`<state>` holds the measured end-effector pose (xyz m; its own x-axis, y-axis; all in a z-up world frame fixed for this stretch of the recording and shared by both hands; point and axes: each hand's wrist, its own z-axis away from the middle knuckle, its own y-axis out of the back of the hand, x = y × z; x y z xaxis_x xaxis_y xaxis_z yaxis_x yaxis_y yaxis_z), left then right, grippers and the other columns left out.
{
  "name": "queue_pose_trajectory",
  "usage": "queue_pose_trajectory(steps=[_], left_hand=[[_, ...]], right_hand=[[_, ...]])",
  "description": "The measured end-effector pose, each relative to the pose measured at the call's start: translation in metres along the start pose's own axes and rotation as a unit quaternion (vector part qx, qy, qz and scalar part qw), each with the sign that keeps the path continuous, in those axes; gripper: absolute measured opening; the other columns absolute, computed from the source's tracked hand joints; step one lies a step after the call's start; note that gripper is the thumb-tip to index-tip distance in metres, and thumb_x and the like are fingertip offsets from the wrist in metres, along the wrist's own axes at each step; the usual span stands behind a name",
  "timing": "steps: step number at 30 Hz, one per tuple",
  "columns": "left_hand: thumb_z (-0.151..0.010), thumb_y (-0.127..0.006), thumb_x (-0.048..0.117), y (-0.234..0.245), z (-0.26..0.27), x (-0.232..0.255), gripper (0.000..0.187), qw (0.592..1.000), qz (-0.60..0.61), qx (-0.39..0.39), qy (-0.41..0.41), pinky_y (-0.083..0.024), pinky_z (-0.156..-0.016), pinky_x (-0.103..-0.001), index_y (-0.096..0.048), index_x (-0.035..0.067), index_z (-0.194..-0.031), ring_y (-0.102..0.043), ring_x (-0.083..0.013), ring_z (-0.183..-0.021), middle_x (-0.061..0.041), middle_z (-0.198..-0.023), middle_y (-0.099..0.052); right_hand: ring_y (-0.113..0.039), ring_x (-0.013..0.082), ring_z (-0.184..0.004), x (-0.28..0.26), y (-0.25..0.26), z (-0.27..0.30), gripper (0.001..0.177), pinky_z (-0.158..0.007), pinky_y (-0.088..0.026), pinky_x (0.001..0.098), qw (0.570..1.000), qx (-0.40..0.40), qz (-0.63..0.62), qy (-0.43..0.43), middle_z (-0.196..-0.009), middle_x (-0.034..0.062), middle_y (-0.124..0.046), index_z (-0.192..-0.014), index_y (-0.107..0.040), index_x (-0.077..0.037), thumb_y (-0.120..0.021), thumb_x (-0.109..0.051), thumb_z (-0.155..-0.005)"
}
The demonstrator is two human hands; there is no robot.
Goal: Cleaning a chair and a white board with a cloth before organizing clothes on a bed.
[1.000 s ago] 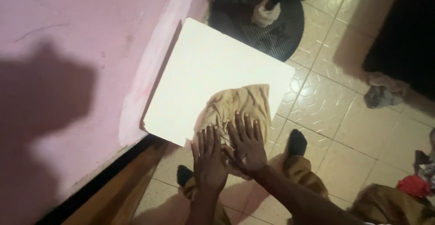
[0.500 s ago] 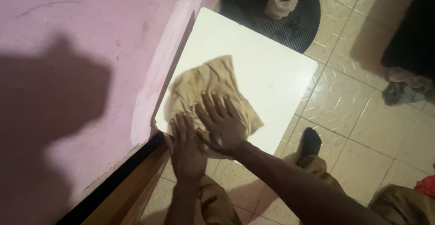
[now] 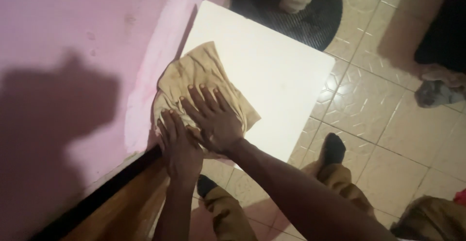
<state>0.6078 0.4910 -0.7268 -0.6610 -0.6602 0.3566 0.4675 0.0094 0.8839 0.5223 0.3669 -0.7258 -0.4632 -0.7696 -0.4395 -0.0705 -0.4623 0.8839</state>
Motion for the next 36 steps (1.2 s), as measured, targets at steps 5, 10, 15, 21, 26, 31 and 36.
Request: queue_pose_trajectory(steps=[5,10,15,21,26,31,36], left_hand=[[-0.093,-0.053,0.018,-0.018,0.035,0.036,0.076,0.999,-0.029,0.024,-0.038,-0.014,-0.126,-0.053,-0.022,-0.005,-0.158,-0.017,-0.0466,-0.154,-0.025,-0.166,-0.018],[-0.087,-0.055,0.014,-0.025,0.067,0.086,0.08,0.998,0.028,0.01,-0.054,-0.013,-0.125,-0.054,-0.022,-0.004,-0.158,-0.015,-0.0499,-0.152,-0.026,-0.166,-0.017],[-0.083,-0.059,0.016,-0.031,0.074,0.128,0.086,0.995,0.037,-0.093,-0.024,-0.011,-0.122,-0.053,-0.019,-0.003,-0.156,-0.01,-0.0502,-0.15,-0.024,-0.164,-0.012],[-0.097,-0.055,0.022,-0.043,0.044,0.145,0.069,0.995,0.005,-0.045,-0.091,-0.015,-0.123,-0.052,-0.026,-0.001,-0.155,-0.014,-0.0466,-0.152,-0.021,-0.167,-0.014],[-0.097,-0.054,0.021,-0.041,-0.007,0.164,0.068,0.993,0.01,-0.036,-0.112,-0.017,-0.123,-0.053,-0.029,-0.003,-0.156,-0.017,-0.0466,-0.151,-0.021,-0.167,-0.018],[-0.096,-0.056,0.022,-0.042,-0.053,0.171,0.068,0.99,-0.002,-0.016,-0.141,-0.017,-0.123,-0.054,-0.032,-0.003,-0.155,-0.021,-0.0476,-0.15,-0.021,-0.166,-0.02],[-0.093,-0.061,0.023,-0.041,-0.089,0.179,0.071,0.991,0.007,-0.022,-0.129,-0.019,-0.123,-0.057,-0.035,0.001,-0.155,-0.025,-0.0454,-0.15,-0.019,-0.166,-0.023]], right_hand=[[-0.013,0.0347,-0.158,0.021,0.002,0.049,0.072,-0.128,-0.006,0.0518,1.0,0.009,0.017,0.005,-0.17,0.016,-0.016,-0.162,-0.026,-0.016,-0.037,-0.054,-0.101],[-0.017,0.0362,-0.158,0.048,0.013,0.103,0.071,-0.128,-0.009,0.0528,0.999,0.033,0.013,0.011,-0.171,0.0179,-0.02,-0.162,-0.03,-0.013,-0.038,-0.053,-0.104],[-0.023,0.0389,-0.155,0.071,0.03,0.139,0.068,-0.126,-0.015,0.0535,0.999,0.024,-0.005,-0.035,-0.168,0.0197,-0.026,-0.157,-0.04,-0.011,-0.048,-0.048,-0.1],[-0.022,0.0386,-0.154,0.113,0.044,0.12,0.073,-0.125,-0.015,0.054,0.999,0.02,0.012,-0.047,-0.167,0.0196,-0.026,-0.154,-0.042,-0.011,-0.052,-0.052,-0.095],[-0.019,0.0371,-0.155,0.151,0.056,0.083,0.076,-0.125,-0.014,0.0535,0.997,0.012,0.053,-0.047,-0.167,0.0185,-0.022,-0.154,-0.041,-0.011,-0.045,-0.061,-0.097],[-0.017,0.0381,-0.155,0.186,0.08,0.047,0.08,-0.125,-0.013,0.0538,0.997,0.018,0.072,-0.018,-0.168,0.0191,-0.019,-0.156,-0.04,-0.01,-0.04,-0.066,-0.098],[-0.018,0.041,-0.157,0.212,0.094,0.019,0.081,-0.126,-0.014,0.0551,0.998,0.024,0.058,0.014,-0.17,0.0204,-0.02,-0.158,-0.04,-0.009,-0.043,-0.066,-0.1]])
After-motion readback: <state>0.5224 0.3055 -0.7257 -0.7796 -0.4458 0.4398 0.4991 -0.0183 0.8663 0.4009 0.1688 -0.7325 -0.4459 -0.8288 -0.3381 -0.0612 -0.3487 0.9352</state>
